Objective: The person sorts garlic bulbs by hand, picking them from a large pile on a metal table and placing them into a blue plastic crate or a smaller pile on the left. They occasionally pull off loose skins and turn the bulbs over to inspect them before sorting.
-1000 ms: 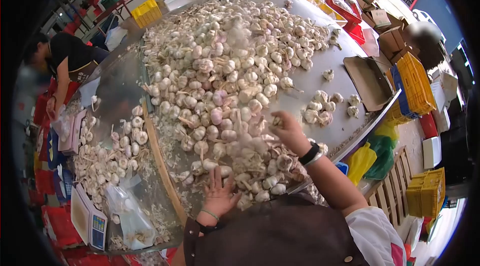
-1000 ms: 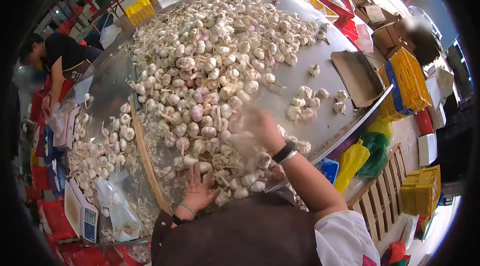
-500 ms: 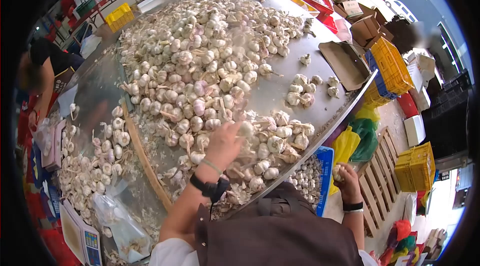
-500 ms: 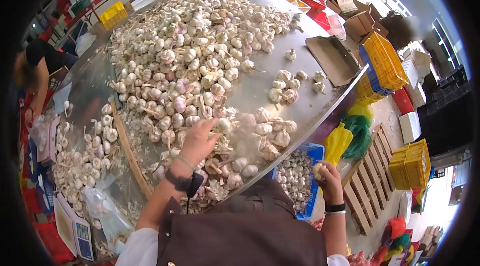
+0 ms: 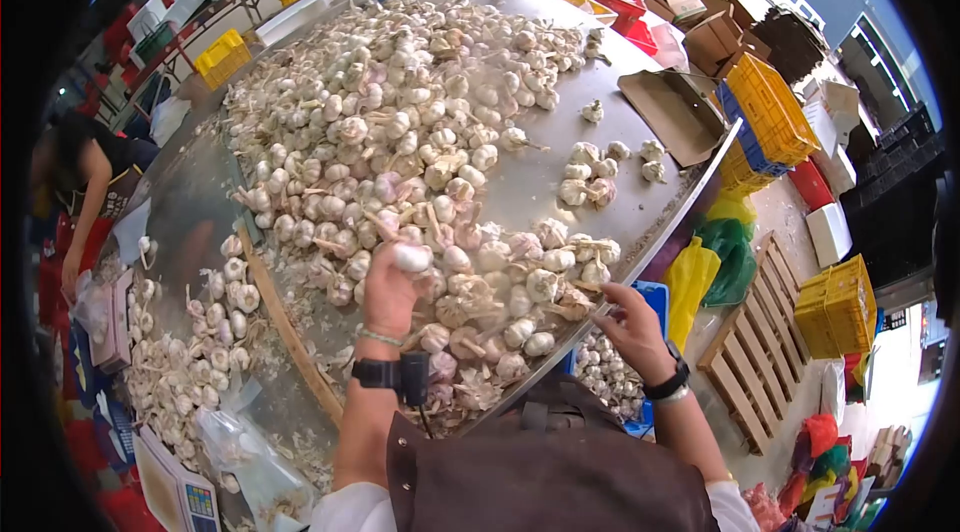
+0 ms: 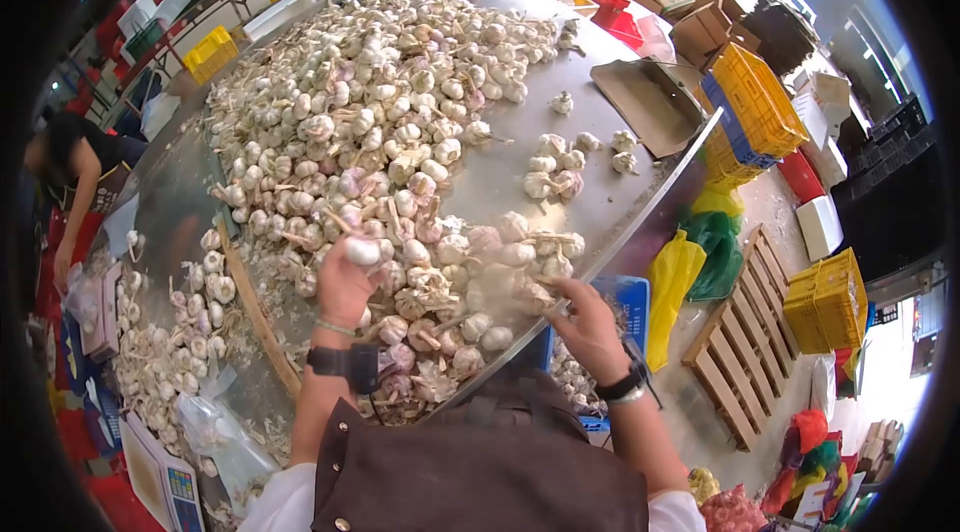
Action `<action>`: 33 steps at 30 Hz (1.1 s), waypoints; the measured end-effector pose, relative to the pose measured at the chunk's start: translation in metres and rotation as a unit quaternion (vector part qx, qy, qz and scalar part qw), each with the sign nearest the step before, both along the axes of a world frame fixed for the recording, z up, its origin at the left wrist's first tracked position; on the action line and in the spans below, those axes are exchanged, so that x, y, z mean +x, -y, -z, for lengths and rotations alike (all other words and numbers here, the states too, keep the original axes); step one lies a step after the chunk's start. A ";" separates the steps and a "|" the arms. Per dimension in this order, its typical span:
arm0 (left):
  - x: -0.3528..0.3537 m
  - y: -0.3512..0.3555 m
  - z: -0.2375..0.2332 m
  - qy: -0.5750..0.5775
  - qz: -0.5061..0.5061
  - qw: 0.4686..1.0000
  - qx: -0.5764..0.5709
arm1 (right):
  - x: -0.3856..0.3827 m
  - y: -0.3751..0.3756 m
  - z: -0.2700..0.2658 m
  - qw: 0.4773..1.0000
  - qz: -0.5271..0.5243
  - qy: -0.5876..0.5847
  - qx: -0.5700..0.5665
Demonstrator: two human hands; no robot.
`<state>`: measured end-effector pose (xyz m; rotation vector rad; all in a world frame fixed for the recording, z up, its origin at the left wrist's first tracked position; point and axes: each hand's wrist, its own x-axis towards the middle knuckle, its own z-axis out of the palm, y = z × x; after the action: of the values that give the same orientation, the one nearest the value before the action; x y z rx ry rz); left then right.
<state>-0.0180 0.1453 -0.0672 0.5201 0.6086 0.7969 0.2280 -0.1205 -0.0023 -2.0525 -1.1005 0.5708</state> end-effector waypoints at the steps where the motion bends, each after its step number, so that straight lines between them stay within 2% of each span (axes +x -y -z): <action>1: -0.016 0.003 -0.007 0.062 0.008 0.998 -0.015 | 0.000 -0.021 0.001 0.993 -0.090 0.076 0.001; 2: -0.026 0.011 -0.022 0.033 -0.035 0.998 -0.043 | -0.002 -0.040 0.009 0.985 -0.139 0.101 0.003; 4: -0.059 0.014 0.010 -0.042 -0.049 0.998 -0.023 | -0.008 -0.072 0.022 0.967 -0.189 0.163 -0.041; 5: -0.067 0.021 0.013 -0.046 -0.054 0.997 -0.024 | -0.010 -0.083 0.026 0.967 -0.194 0.158 -0.041; 6: -0.073 0.028 0.015 -0.195 0.015 0.980 0.044 | -0.013 -0.093 0.030 0.956 -0.227 0.176 -0.054; 7: -0.076 0.032 0.017 -0.338 0.085 0.931 0.109 | -0.015 -0.101 0.036 0.944 -0.259 0.194 -0.067; 8: -0.073 0.037 0.015 -0.342 0.082 0.930 0.104 | -0.016 -0.107 0.046 0.943 -0.264 0.190 -0.068; 9: -0.065 0.046 0.010 -0.435 0.086 0.845 0.300 | -0.015 -0.112 0.059 0.950 -0.235 0.182 -0.093; 10: -0.058 0.054 0.007 -0.505 0.087 0.714 0.477 | -0.016 -0.119 0.058 0.955 -0.206 0.176 -0.120; 11: -0.052 0.057 0.008 -0.507 0.084 0.717 0.470 | -0.011 -0.122 0.050 0.954 -0.211 0.167 -0.132; 12: -0.045 0.057 0.009 -0.518 0.093 0.654 0.544 | -0.008 -0.125 0.031 0.949 -0.237 0.145 -0.145; 13: -0.037 0.057 0.011 -0.523 0.101 0.585 0.612 | -0.004 -0.129 0.025 0.959 -0.205 0.106 -0.164; 14: -0.029 0.058 0.015 -0.524 0.098 0.592 0.604 | -0.001 -0.133 0.020 0.965 -0.172 0.068 -0.184; 15: -0.021 0.060 0.018 -0.549 0.139 0.575 0.591 | 0.002 -0.136 0.015 0.963 -0.178 0.071 -0.192; 16: -0.012 0.062 0.021 -0.571 0.184 0.555 0.577 | 0.004 -0.137 0.010 0.965 -0.138 -0.175 -0.140; 17: -0.002 0.062 0.025 -0.602 0.231 0.530 0.550 | 0.006 -0.137 0.009 0.905 -0.083 -0.410 -0.079; 18: 0.005 0.062 0.028 -0.599 0.235 0.537 0.545 | 0.007 -0.137 0.015 0.905 -0.080 -0.409 -0.088; 20: 0.018 0.059 0.033 -0.640 0.235 0.504 0.531 | 0.001 -0.143 0.031 0.804 -0.080 -0.589 0.005; 21: 0.021 0.057 0.037 -0.643 0.232 0.506 0.526 | -0.007 -0.149 0.029 0.821 -0.086 -0.563 -0.049; 22: 0.021 0.055 0.038 -0.644 0.233 0.505 0.526 | -0.021 -0.154 0.032 0.820 -0.086 -0.563 -0.049; 23: 0.018 0.052 0.039 -0.630 0.239 0.515 0.530 | -0.037 -0.159 0.034 0.944 -0.194 -0.257 -0.066; 24: 0.015 0.050 0.040 -0.616 0.246 0.524 0.535 | -0.051 -0.162 0.037 0.954 -0.278 0.080 -0.075; 25: 0.010 0.049 0.035 -0.616 0.248 0.521 0.537 | -0.061 -0.163 0.038 0.933 -0.315 0.136 -0.110; 26: 0.003 0.047 0.030 -0.607 0.236 0.546 0.527 | -0.070 -0.163 0.039 0.906 -0.349 0.192 -0.144; 27: -0.004 0.046 0.025 -0.597 0.226 0.571 0.516 | -0.079 -0.162 0.048 0.909 -0.332 0.203 -0.151; 30: -0.020 0.042 0.015 -0.602 0.190 0.594 0.499 | -0.082 -0.167 0.064 0.906 -0.323 0.179 -0.209; 32: -0.036 0.037 0.035 -0.591 0.152 0.626 0.486 | -0.077 -0.165 0.067 0.910 -0.317 0.185 -0.195; 33: -0.039 0.037 0.028 -0.601 0.166 0.621 0.476 | -0.076 -0.166 0.064 0.913 -0.311 0.173 -0.202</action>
<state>-0.0574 0.1086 -0.0951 2.2056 1.2393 0.2219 0.1516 0.0455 -0.0667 -2.1815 -2.0259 0.8123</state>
